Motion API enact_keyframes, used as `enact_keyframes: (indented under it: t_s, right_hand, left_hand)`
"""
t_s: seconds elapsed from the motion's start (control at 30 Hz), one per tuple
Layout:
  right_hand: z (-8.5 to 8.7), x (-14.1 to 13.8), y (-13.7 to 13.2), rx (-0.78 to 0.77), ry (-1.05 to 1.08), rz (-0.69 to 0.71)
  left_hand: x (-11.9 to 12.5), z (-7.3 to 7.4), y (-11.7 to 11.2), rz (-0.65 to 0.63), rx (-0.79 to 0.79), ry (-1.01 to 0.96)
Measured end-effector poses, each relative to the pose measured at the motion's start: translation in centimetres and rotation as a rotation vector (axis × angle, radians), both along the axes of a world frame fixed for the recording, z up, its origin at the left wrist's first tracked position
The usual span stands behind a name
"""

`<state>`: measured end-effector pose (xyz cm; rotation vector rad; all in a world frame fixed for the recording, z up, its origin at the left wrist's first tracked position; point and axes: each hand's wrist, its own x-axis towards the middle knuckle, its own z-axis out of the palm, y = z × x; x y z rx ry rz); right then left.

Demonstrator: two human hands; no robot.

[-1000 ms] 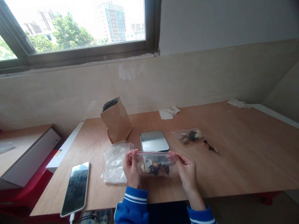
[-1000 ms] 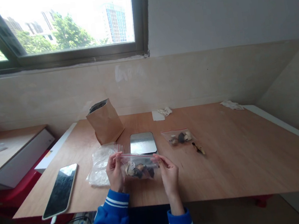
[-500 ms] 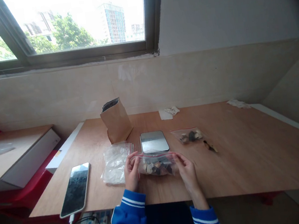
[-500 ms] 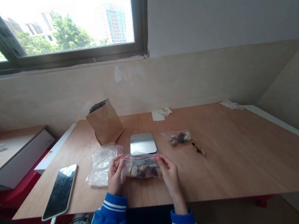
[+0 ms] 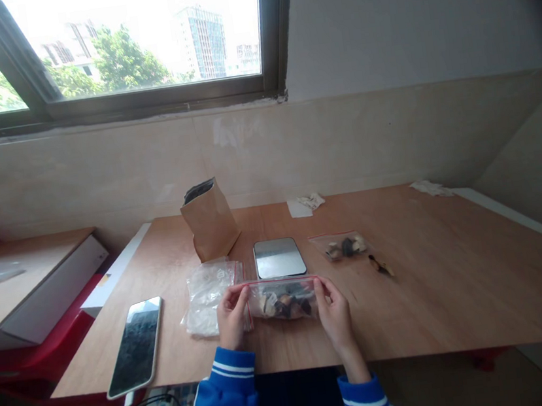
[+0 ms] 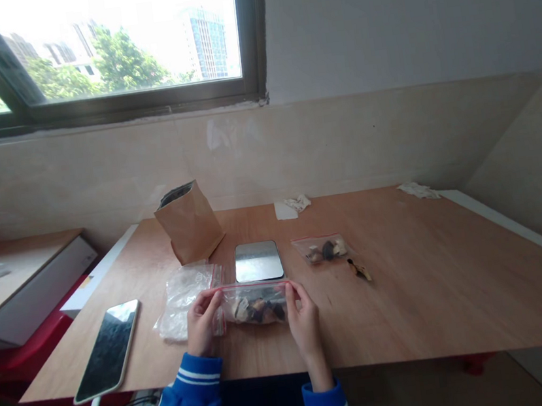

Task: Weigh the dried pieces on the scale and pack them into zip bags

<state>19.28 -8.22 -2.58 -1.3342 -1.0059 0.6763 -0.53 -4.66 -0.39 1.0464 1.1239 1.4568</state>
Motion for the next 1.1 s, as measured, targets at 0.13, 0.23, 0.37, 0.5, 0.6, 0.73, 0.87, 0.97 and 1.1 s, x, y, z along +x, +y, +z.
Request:
enact_keyframes:
  t_s: [0.13,0.23,0.37,0.5,0.6,0.73,0.87,0.97,1.1]
  right_hand:
    - [0.2,-0.1,-0.1,0.021,-0.031,-0.041]
    - [0.2,-0.1,-0.1,0.019,0.0,-0.032]
    - [0.3,0.0,0.0,-0.007,0.143,0.049]
    - [0.4,-0.1,0.0,-0.01,0.251,0.164]
    - [0.5,-0.2,0.0,0.007,0.26,0.178]
    - [0.4,-0.3,0.0,0.007,0.262,0.121]
    - [0.2,-0.2,0.1,0.012,0.255,0.068]
    - [0.0,-0.1,0.1,0.015,0.247,0.055]
    - [-0.1,0.0,0.0,0.0,0.302,0.092]
  left_hand:
    - [-0.1,0.1,-0.2,0.002,0.014,0.046]
    - [-0.1,0.0,-0.2,0.0,0.013,0.072]
    - [-0.3,-0.4,-0.2,-0.016,0.041,0.051]
    - [-0.2,-0.4,-0.4,-0.075,0.049,0.032]
    - [-0.1,-0.2,-0.5,-0.108,0.03,0.064]
    - [-0.2,0.0,-0.4,-0.099,0.029,0.082]
    - [-0.3,0.1,-0.4,-0.069,0.043,0.143]
    - [-0.2,0.3,-0.5,-0.012,0.058,0.219]
    - [0.1,0.5,-0.8,-0.01,0.073,0.244]
